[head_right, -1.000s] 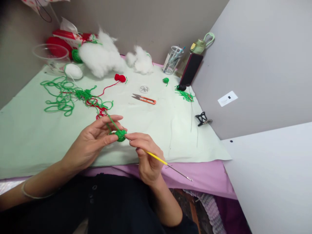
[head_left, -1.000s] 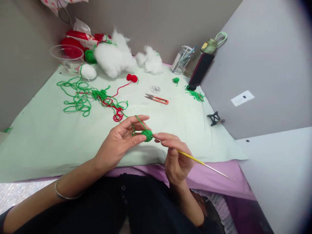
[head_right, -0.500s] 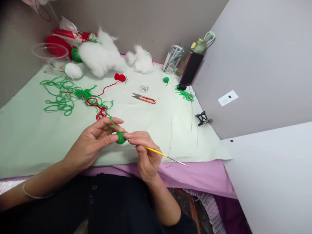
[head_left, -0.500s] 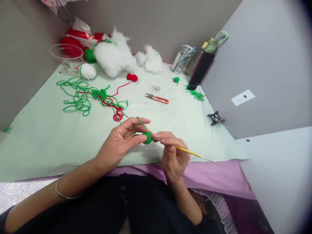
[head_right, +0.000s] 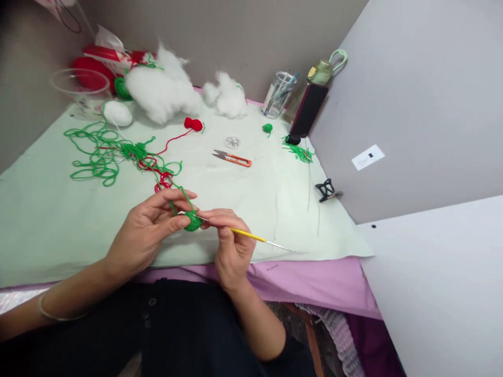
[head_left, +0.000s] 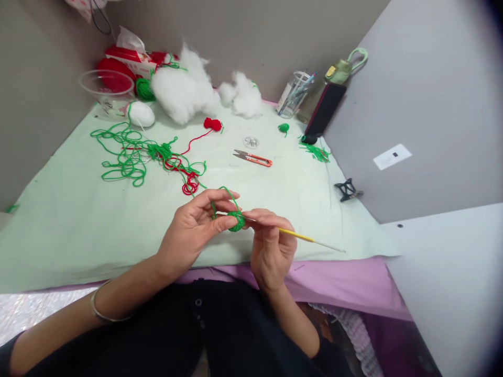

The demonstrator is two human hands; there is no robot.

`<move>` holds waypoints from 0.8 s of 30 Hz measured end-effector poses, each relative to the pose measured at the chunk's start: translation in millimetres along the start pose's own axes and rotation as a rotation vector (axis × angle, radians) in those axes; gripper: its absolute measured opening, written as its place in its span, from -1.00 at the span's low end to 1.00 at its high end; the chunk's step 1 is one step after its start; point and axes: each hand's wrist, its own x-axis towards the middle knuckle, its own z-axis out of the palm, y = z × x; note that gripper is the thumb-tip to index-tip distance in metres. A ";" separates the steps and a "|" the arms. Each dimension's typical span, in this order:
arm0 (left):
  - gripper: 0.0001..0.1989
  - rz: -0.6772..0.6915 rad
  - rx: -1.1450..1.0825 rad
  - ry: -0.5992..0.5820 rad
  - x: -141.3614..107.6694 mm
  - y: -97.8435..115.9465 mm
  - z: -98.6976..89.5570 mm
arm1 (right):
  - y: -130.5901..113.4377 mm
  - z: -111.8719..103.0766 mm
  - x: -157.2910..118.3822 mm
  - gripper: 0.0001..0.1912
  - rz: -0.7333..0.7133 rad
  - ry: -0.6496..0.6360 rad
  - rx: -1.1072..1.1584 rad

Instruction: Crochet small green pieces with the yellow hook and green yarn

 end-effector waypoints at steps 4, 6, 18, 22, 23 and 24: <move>-0.66 0.002 -0.027 0.001 -1.0 2.7 0.9 | -0.8 -1.0 5.4 -0.82 0.045 0.027 0.028; -0.55 -0.006 -0.010 -0.002 -1.7 5.9 2.2 | -1.7 -3.9 8.5 -0.80 0.070 0.014 0.005; -0.31 -0.037 -0.127 -0.031 -1.5 -2.4 9.6 | 3.8 5.3 2.1 -0.80 0.027 0.053 -0.106; -0.27 -0.038 -0.117 -0.009 -3.0 -1.2 11.3 | 1.3 -9.1 -1.4 -0.75 -0.175 0.021 -0.361; -0.27 -0.052 -0.124 -0.007 -3.6 -0.8 11.8 | 2.0 -13.3 -3.4 -0.72 -0.235 0.006 -0.459; -0.27 -0.075 -0.146 -0.011 -4.2 -0.6 12.2 | 3.2 -16.9 -5.4 -0.69 -0.268 -0.012 -0.546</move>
